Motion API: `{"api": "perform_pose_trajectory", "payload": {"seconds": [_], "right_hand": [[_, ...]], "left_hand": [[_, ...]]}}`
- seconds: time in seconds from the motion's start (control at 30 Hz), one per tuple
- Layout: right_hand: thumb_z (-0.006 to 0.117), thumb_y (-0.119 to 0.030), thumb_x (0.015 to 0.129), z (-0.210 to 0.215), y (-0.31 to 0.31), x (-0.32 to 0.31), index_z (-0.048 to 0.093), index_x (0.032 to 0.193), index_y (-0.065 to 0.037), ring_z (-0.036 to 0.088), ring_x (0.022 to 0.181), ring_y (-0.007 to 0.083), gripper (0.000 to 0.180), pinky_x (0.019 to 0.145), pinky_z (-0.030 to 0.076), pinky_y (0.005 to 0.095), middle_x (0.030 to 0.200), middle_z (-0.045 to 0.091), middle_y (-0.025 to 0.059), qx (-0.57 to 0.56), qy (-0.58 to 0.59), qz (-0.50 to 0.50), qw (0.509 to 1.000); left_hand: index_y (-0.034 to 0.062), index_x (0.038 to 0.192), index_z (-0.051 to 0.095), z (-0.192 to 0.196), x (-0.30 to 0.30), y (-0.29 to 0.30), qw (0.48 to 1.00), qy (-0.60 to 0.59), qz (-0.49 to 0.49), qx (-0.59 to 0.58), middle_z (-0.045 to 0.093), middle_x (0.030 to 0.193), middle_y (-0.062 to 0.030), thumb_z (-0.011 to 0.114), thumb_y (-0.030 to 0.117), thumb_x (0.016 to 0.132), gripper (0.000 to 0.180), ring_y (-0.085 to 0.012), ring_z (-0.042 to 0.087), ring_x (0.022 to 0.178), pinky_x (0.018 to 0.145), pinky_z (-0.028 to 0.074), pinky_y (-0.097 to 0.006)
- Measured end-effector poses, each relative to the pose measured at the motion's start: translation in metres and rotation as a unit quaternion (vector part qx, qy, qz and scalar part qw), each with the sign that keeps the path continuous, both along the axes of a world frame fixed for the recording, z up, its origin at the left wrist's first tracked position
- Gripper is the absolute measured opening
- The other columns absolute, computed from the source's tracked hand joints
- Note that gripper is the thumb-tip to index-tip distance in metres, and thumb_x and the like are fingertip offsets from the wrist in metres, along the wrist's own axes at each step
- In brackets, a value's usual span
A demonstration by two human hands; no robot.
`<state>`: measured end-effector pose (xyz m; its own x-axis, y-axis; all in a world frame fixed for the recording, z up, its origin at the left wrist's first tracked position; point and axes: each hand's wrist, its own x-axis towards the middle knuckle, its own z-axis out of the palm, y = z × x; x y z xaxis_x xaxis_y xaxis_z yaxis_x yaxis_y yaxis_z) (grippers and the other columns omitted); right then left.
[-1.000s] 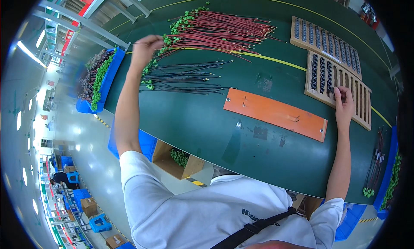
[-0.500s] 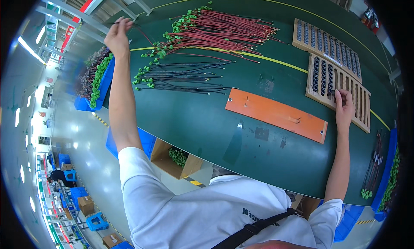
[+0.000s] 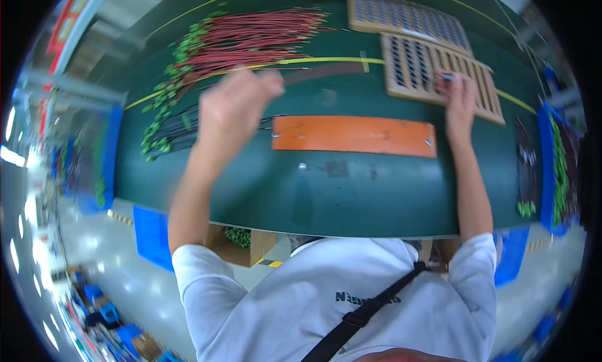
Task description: The person assembles wire harnesses by inserting green connectors into red and black wires, then securing them with a black cylindrical component. They repeat this process for multiple wires, placing the finished assemblies into a blue bin.
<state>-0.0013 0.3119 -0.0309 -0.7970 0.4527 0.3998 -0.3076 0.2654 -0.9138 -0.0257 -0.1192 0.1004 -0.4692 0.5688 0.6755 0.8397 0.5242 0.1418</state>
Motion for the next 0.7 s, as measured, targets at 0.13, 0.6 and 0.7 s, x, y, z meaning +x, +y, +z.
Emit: {"api": "perform_pose_trajectory", "payload": {"seconds": [0.13, 0.6, 0.7], "right_hand": [[0.04, -0.035, 0.112, 0.029, -0.073, 0.044, 0.058, 0.113, -0.003, 0.066, 0.111, 0.0265, 0.037, 0.098, 0.052, 0.0403, 0.122, 0.067, 0.0215, -0.249, 0.006, 0.207, 0.946], [0.052, -0.033, 0.109, 0.03, -0.087, 0.064, 0.059, 0.11, -0.006, 0.057, 0.083, 0.0121, 0.028, 0.075, 0.048, 0.0271, 0.1, 0.066, 0.0086, -0.344, 0.032, 0.179, 0.921], [0.055, -0.03, 0.108, 0.038, -0.084, 0.065, 0.06, 0.106, -0.005, 0.05, 0.076, 0.0096, 0.026, 0.068, 0.043, 0.0254, 0.094, 0.064, 0.0065, -0.385, -0.024, 0.181, 0.905]], "left_hand": [[-0.0005, 0.101, 0.073, -0.039, 0.06, 0.062, 0.964, -0.258, -0.027, -0.059, 0.066, 0.079, -0.0102, 0.071, 0.005, 0.092, 0.011, -0.0251, 0.061, 0.068, 0.063, 0.05, -0.036], [-0.0024, 0.107, 0.075, -0.073, 0.054, 0.094, 0.842, -0.525, -0.111, 0.054, 0.06, 0.079, -0.004, 0.065, 0.014, 0.1, 0.02, -0.0111, 0.054, 0.07, 0.064, 0.044, -0.027], [-0.0034, 0.106, 0.074, -0.067, 0.051, 0.09, 0.835, -0.538, -0.092, 0.077, 0.062, 0.079, -0.0072, 0.064, 0.015, 0.101, 0.022, -0.0145, 0.057, 0.072, 0.068, 0.047, -0.029]]}}
